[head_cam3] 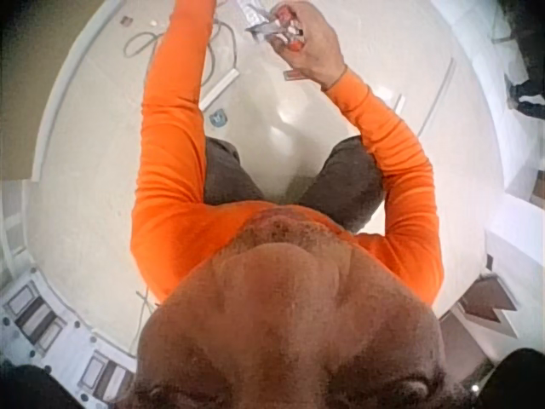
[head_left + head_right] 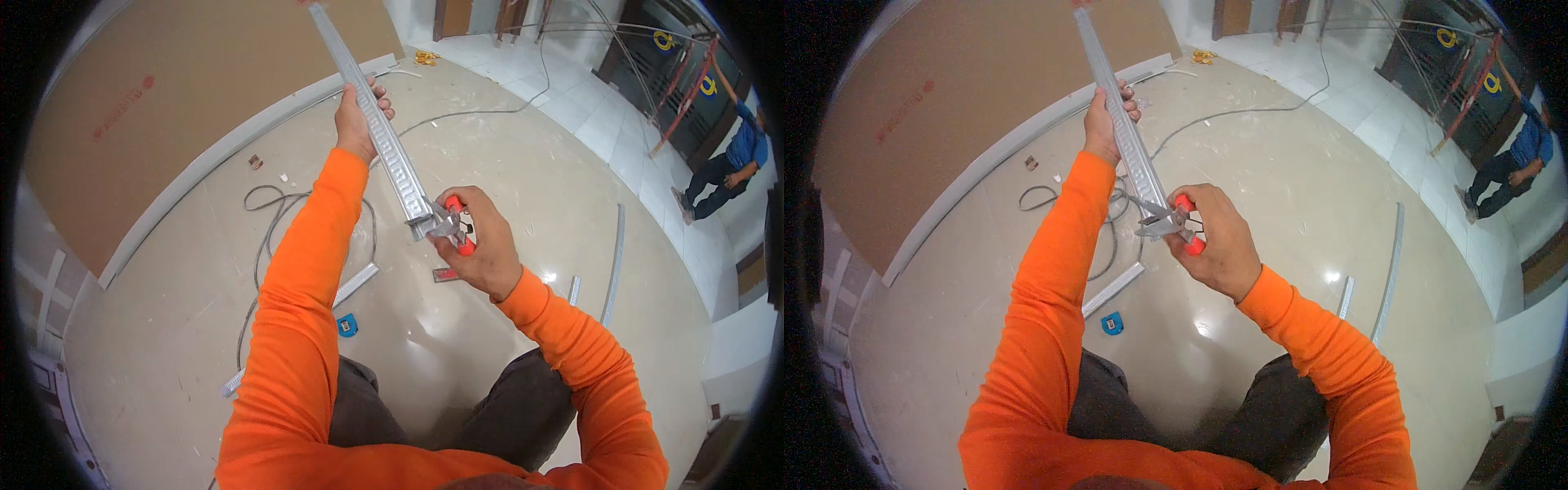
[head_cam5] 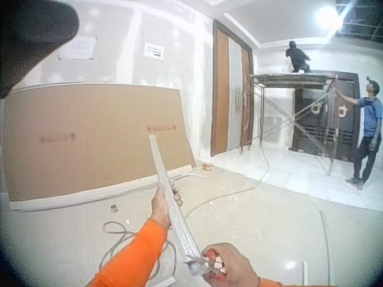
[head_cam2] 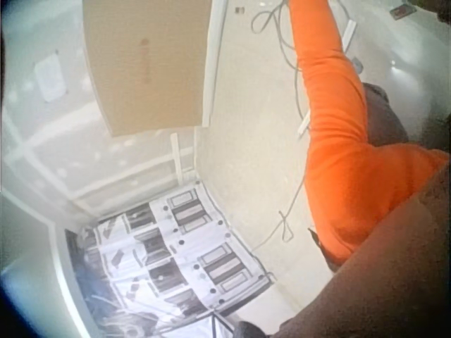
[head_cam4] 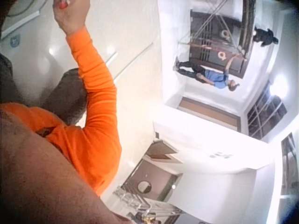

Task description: The person measures a metal strip with a ruler, marks it with a pen, and then cuts it using metal shears.

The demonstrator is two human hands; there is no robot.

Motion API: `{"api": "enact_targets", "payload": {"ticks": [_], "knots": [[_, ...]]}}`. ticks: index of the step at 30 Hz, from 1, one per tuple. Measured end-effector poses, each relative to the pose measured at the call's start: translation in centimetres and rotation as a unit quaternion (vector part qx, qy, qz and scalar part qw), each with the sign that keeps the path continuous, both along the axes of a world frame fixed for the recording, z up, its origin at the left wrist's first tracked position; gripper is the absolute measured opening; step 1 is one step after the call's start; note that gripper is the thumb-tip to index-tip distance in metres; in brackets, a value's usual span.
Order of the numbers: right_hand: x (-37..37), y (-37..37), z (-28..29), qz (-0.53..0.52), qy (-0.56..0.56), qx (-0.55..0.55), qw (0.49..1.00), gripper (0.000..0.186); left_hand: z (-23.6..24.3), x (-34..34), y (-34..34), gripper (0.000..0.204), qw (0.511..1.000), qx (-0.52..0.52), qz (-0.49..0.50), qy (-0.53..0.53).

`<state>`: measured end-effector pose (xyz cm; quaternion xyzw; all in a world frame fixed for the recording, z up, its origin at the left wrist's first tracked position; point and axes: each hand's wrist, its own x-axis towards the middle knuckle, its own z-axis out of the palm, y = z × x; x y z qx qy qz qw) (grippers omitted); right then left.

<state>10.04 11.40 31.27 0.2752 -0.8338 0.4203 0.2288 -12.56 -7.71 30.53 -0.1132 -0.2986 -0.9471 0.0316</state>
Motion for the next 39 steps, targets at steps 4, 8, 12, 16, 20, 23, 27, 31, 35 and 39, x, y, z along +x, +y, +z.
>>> {"api": "enact_targets", "payload": {"ticks": [4, 8, 12, 16, 20, 23, 27, 31, 35, 39], "knots": [[-0.3, 0.0, -0.3, -0.009, -0.01, -0.002, 1.0, 0.046, 0.1, 0.1, -0.1, 0.045, 1.0, -0.004, 0.003, -0.004], [-0.7, -0.2, -0.6, -0.008, -0.001, -0.014, 1.0, 0.045, 0.1, 0.2, -0.1, 0.042, 1.0, -0.013, 0.015, -0.021], [-1.0, -0.1, -0.8, -0.018, -0.025, -0.035, 0.999, 0.04, 0.3, 0.3, 0.2, 0.04, 0.998, -0.025, 0.032, -0.044], [-1.0, -0.1, -0.9, -0.027, -0.034, -0.043, 0.998, 0.038, 0.6, 0.4, 0.3, 0.041, 0.997, -0.027, 0.037, -0.057], [-0.9, -0.2, -0.9, -0.035, -0.027, -0.033, 0.998, 0.037, 0.7, 0.4, 0.3, 0.042, 0.996, -0.036, 0.037, -0.075], [-0.9, -0.2, -0.9, -0.055, -0.029, -0.042, 0.997, 0.035, 0.8, 0.4, 0.4, 0.042, 0.993, -0.063, 0.054, -0.081], [-1.0, -0.2, -0.9, -0.055, -0.045, -0.065, 0.995, 0.032, 0.6, 0.3, 0.3, 0.042, 0.991, -0.07, 0.065, -0.091], [-1.1, -0.3, -0.6, -0.047, -0.071, -0.087, 0.993, 0.027, 0.6, 0.2, 0.0, 0.037, 0.992, -0.077, 0.043, -0.088], [-1.2, -0.1, -0.2, -0.043, -0.062, -0.069, 0.995, 0.024, 0.6, 0.3, -0.1, 0.037, 0.99, -0.094, 0.043, -0.094], [-1.3, -0.1, 0.1, -0.019, -0.059, -0.049, 0.997, 0.023, 0.3, 0.2, -0.2, 0.038, 0.989, -0.09, 0.054, -0.101]]}}
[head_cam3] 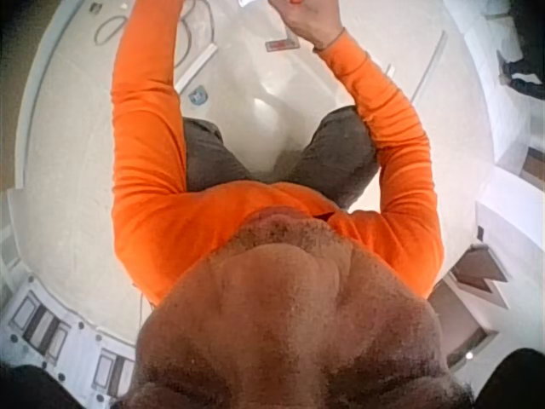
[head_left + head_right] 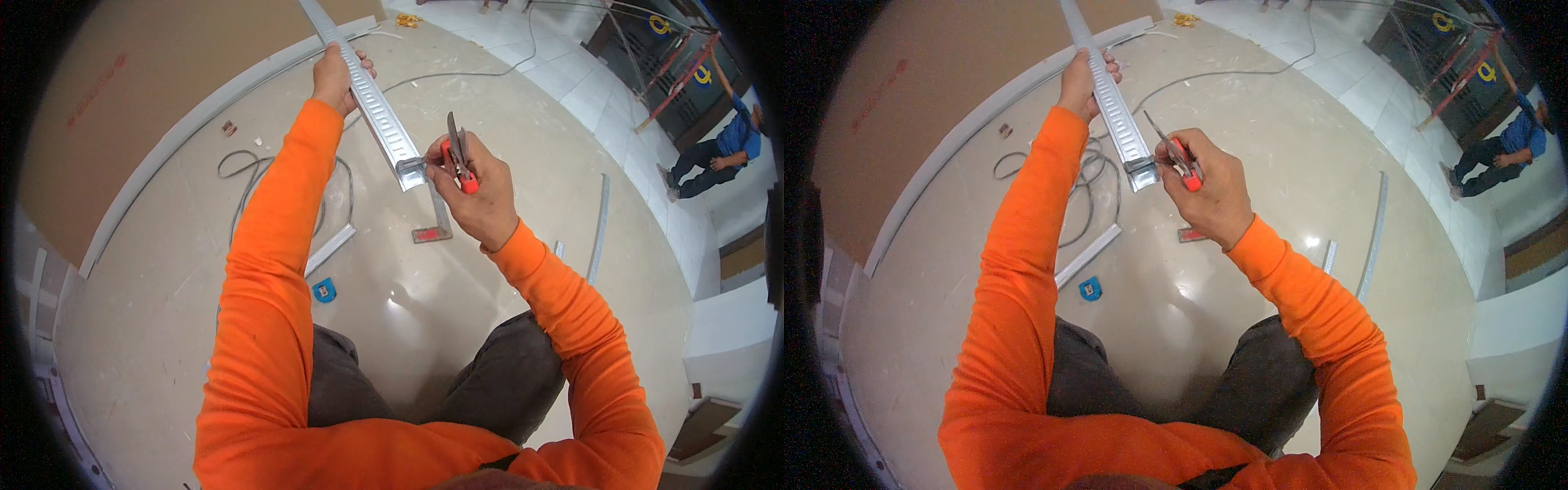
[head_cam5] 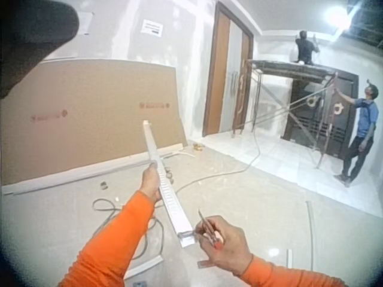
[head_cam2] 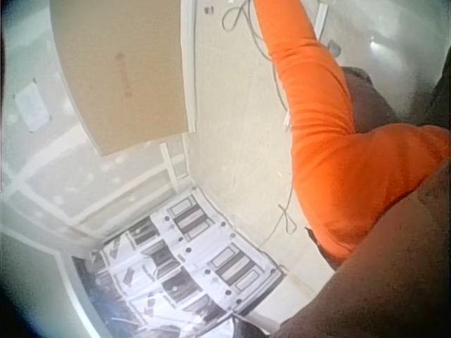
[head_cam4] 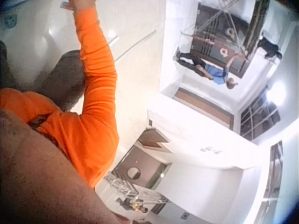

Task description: The person measures a metal strip with a ruler, marks it with a pen, and then cuts it using metal shears.

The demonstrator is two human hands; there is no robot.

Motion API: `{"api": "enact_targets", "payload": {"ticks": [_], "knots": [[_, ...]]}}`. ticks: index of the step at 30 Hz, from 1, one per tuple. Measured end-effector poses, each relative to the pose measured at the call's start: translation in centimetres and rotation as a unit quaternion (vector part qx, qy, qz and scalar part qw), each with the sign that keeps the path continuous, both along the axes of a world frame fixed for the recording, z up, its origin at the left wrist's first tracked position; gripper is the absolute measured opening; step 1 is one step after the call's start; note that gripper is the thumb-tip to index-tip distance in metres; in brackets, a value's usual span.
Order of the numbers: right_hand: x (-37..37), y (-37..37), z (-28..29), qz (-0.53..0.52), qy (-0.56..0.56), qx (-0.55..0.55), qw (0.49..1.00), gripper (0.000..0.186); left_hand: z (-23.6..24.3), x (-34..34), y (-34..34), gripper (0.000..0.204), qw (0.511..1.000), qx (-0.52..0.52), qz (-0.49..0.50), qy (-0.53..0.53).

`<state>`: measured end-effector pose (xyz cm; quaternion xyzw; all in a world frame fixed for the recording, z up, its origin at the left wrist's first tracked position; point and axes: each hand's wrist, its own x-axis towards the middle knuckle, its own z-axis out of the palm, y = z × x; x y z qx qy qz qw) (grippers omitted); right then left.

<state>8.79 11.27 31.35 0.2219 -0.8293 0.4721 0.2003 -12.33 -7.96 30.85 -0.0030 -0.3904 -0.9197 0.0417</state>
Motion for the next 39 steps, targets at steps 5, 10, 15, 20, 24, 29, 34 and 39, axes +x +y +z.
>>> {"api": "enact_targets", "payload": {"ticks": [5, 10, 15, 20, 24, 29, 34, 39], "knots": [[-0.4, -0.1, 0.3, 0.046, -0.018, 0.004, 0.999, 0.021, -0.3, -0.5, -0.7, 0.034, 0.996, 0.009, -0.088, 0.018], [-1.0, 0.2, 1.0, 0.128, -0.102, -0.031, 0.986, 0.017, 0.0, -0.8, 0.4, 0.033, 0.993, -0.009, -0.113, 0.012], [-1.3, -0.1, 0.9, 0.144, -0.112, -0.041, 0.982, 0.016, -0.3, -0.7, 0.6, 0.032, 0.989, -0.001, -0.15, 0.012], [-1.5, -0.4, 0.4, 0.156, -0.141, -0.076, 0.975, 0.017, -0.9, -1.0, 0.6, 0.034, 0.983, 0.008, -0.183, -0.023], [-0.9, 0.0, 0.2, 0.165, -0.215, -0.115, 0.956, 0.019, -1.9, -1.1, 1.3, 0.037, 0.979, -0.004, -0.2, -0.035], [-0.7, 0.8, 0.1, 0.156, -0.159, -0.142, 0.965, 0.027, -2.1, -2.7, -1.1, 0.042, 0.988, 0.062, -0.141, -0.007], [-1.1, 1.6, 0.0, 0.105, -0.193, -0.239, 0.946, 0.033, -1.3, -3.1, -3.4, 0.044, 0.992, 0.116, -0.045, 0.027], [-1.4, 1.3, -0.3, 0.095, -0.23, -0.339, 0.907, 0.034, 0.9, -1.1, -2.4, 0.047, 0.985, 0.148, 0.035, 0.075]]}}
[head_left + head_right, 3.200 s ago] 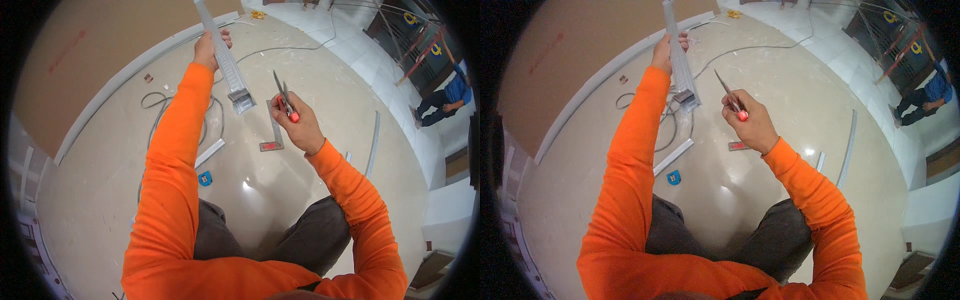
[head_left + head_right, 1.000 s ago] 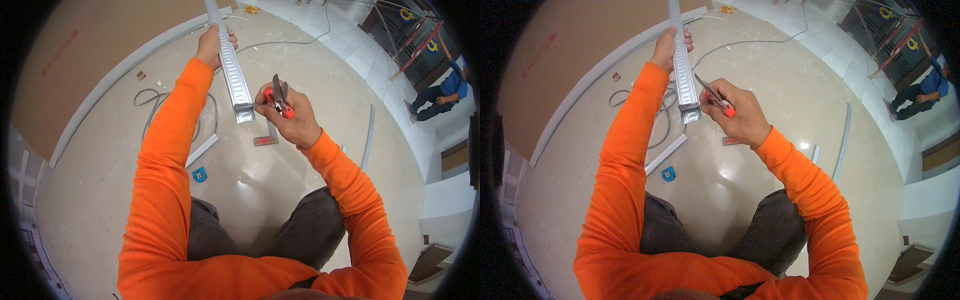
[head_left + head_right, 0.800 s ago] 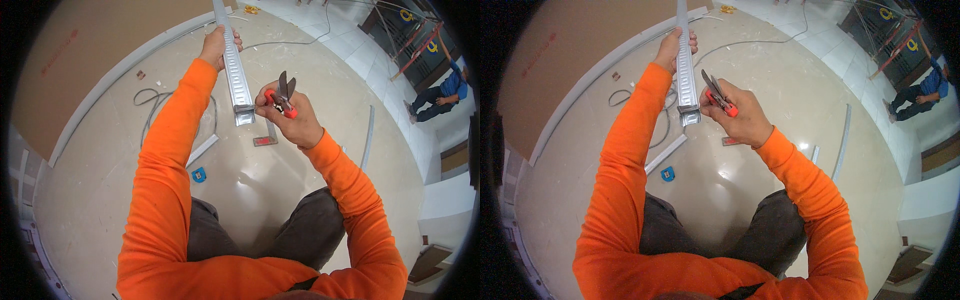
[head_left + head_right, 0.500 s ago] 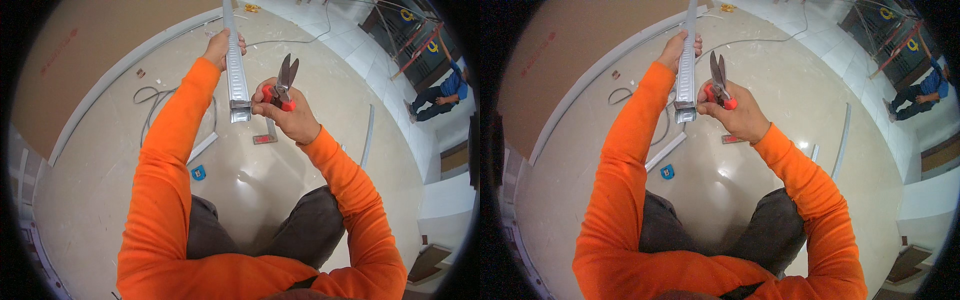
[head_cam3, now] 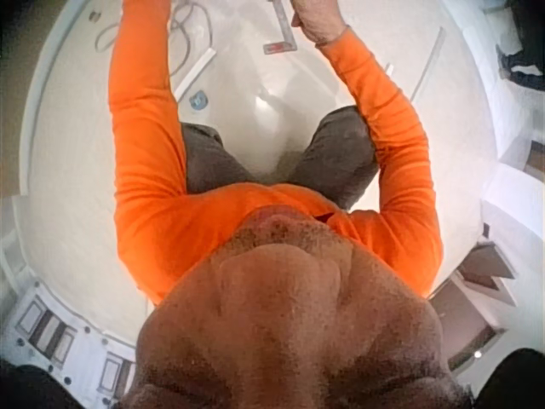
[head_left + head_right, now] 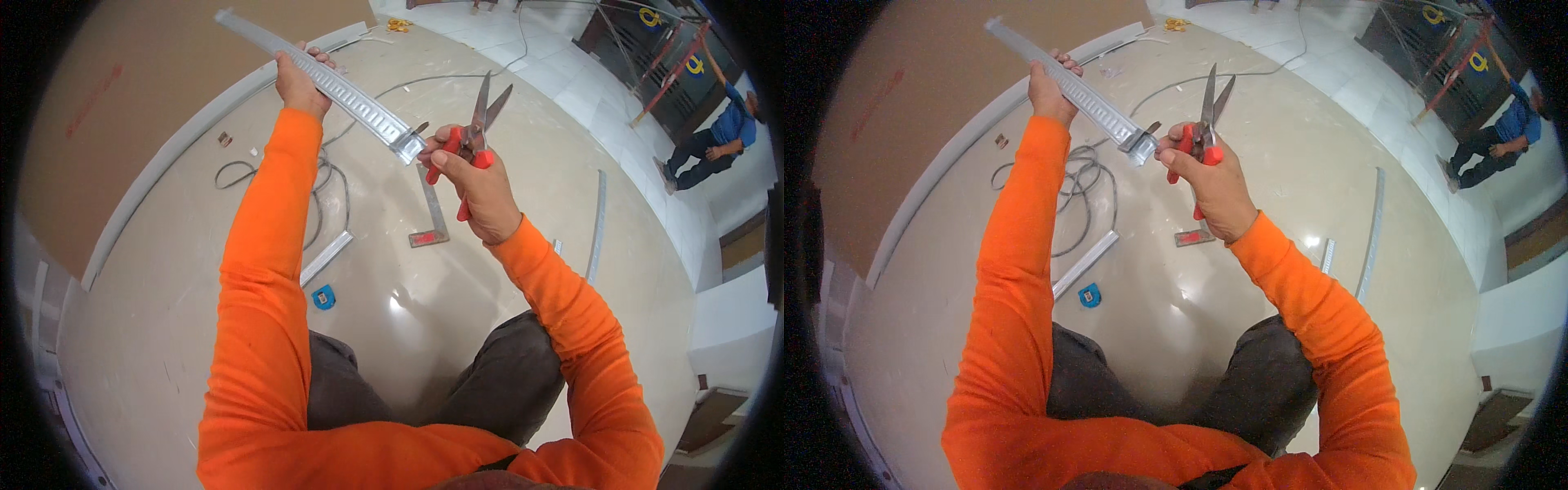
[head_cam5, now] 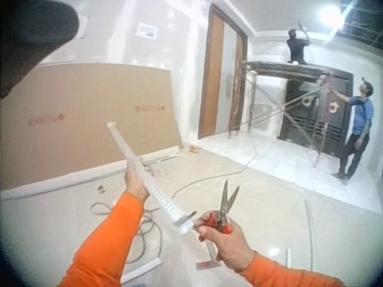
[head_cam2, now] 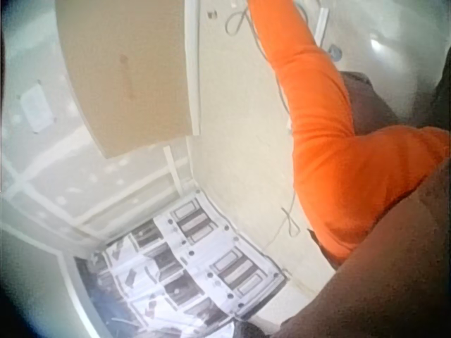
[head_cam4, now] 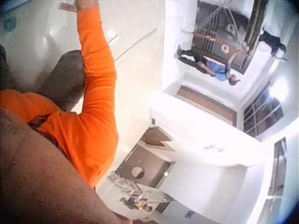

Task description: The person measures a metal strip with a ruler, marks it with a pen, and then cuts it using metal shears.

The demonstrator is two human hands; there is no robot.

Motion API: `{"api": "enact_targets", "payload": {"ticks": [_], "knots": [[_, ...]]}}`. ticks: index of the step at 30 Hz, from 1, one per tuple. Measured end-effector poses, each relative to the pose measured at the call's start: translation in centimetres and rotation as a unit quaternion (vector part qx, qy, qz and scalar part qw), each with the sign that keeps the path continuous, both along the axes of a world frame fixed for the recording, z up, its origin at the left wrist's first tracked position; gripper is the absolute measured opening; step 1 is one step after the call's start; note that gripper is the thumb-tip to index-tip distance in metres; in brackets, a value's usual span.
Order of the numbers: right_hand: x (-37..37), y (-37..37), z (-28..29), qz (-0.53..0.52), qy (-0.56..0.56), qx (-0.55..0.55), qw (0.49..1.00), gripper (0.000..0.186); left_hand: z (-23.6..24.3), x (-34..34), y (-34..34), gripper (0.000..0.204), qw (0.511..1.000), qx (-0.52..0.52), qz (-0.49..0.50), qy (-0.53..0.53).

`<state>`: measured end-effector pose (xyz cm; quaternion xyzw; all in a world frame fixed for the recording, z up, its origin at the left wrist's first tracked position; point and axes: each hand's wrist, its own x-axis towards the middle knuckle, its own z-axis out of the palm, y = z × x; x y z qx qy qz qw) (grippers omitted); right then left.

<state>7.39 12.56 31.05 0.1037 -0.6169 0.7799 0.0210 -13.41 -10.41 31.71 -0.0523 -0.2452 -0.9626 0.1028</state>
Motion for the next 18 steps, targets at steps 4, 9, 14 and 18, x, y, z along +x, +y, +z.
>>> {"api": "enact_targets", "payload": {"ticks": [4, 9, 14, 18], "knots": [[-0.2, -0.1, 0.1, -0.031, -0.047, -0.063, 0.996, 0.032, 1.0, 1.2, 1.3, 0.048, 0.997, -0.028, 0.071, 0.005], [-1.1, 1.9, 1.5, -0.068, -0.002, -0.089, 0.994, 0.031, 0.4, 1.1, 2.1, 0.04, 0.995, -0.079, 0.037, 0.057], [-1.8, 4.2, 3.1, -0.123, 0.027, -0.119, 0.985, 0.028, -1.0, 0.6, 0.2, 0.04, 0.969, -0.107, -0.194, 0.114], [-1.4, 5.8, 4.6, -0.17, 0.086, -0.034, 0.981, 0.024, -4.0, 2.1, -1.1, 0.047, 0.918, -0.27, -0.281, 0.076]]}}
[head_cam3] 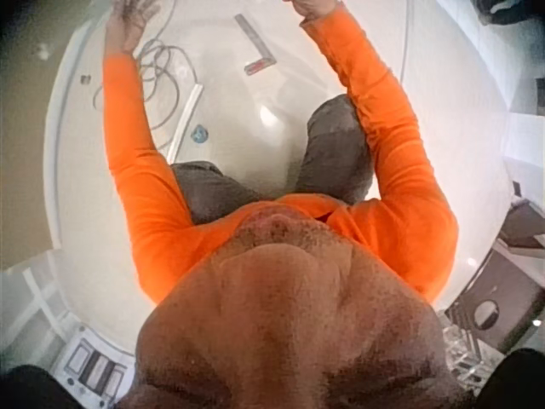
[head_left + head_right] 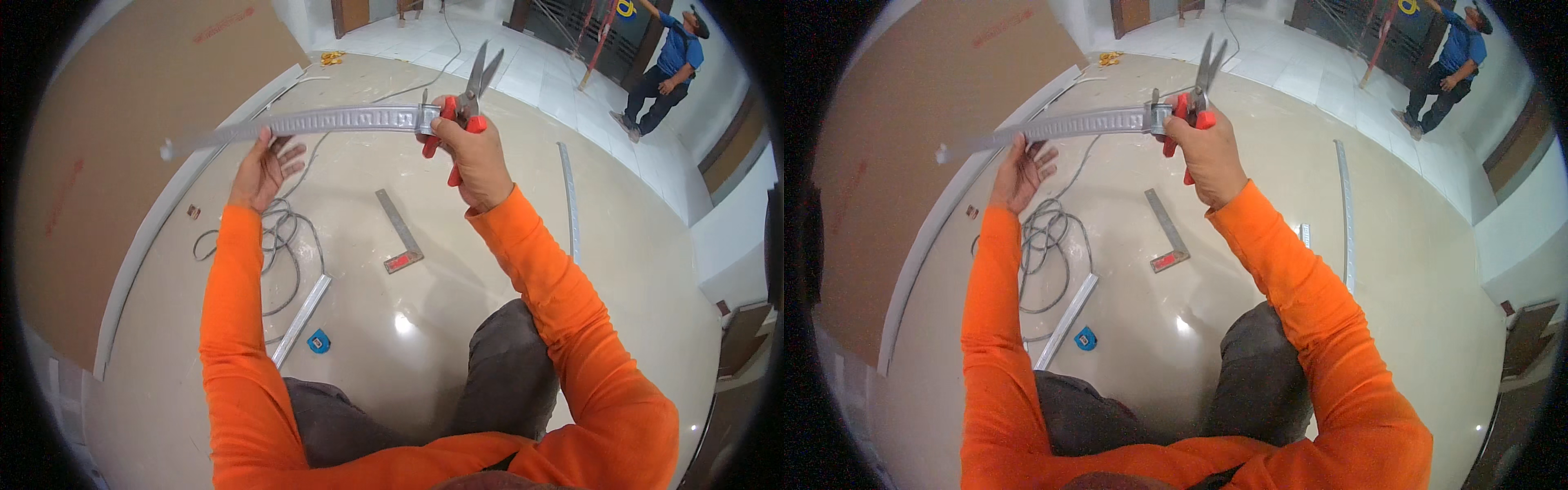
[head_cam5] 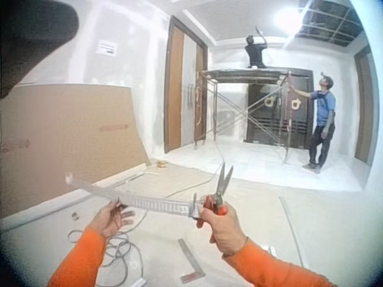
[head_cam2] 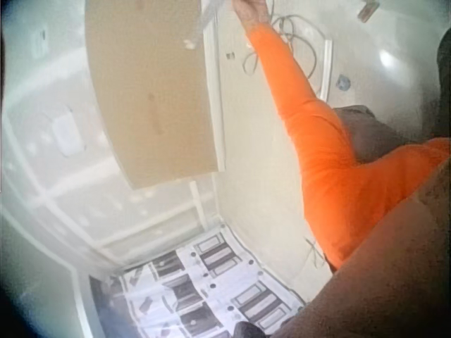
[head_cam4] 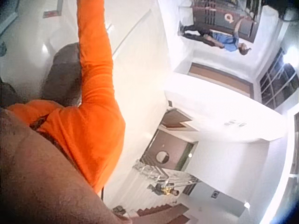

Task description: The person measures a metal strip with a ruler, marks it with a pen, and then cuts it using metal shears.

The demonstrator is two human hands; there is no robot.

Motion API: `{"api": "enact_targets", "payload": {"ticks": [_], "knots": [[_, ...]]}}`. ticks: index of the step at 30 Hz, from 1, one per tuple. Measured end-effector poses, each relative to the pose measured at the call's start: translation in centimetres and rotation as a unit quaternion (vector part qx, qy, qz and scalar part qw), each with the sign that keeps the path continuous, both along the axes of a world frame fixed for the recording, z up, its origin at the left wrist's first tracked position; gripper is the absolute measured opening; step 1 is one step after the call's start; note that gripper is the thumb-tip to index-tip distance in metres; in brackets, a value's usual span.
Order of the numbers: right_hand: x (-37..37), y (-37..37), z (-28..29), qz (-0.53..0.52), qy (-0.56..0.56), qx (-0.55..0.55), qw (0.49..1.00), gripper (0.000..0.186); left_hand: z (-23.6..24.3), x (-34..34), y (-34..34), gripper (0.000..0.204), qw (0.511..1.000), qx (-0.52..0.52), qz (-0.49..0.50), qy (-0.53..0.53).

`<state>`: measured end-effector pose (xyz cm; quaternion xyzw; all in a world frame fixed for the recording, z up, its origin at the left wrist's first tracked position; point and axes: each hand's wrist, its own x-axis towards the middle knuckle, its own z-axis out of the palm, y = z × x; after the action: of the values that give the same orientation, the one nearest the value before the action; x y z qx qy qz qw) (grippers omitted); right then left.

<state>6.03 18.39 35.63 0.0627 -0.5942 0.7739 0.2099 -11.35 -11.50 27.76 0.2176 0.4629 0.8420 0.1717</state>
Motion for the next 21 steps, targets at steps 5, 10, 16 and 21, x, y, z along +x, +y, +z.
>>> {"api": "enact_targets", "payload": {"ticks": [5, 10, 16, 21], "knots": [[0.1, 0.2, -0.4, -0.018, -0.071, 0.163, 0.984, 0.018, -6.0, 6.0, -1.0, 0.048, 0.985, -0.083, -0.088, -0.123], [-0.9, -0.9, -2.8, 0.002, -0.01, 0.358, 0.934, 0.018, -4.4, 9.8, -2.1, 0.035, 0.874, -0.462, -0.132, -0.07], [-0.4, 0.2, -0.9, -0.002, -0.031, 0.308, 0.951, 0.017, 0.7, 12.0, 3.5, 0.051, 0.715, -0.476, 0.186, 0.478], [-0.2, 0.2, -1.6, 0.073, 0.0, 0.276, 0.958, 0.017, 2.2, 10.0, 7.1, 0.055, 0.774, -0.423, 0.129, 0.453]]}}
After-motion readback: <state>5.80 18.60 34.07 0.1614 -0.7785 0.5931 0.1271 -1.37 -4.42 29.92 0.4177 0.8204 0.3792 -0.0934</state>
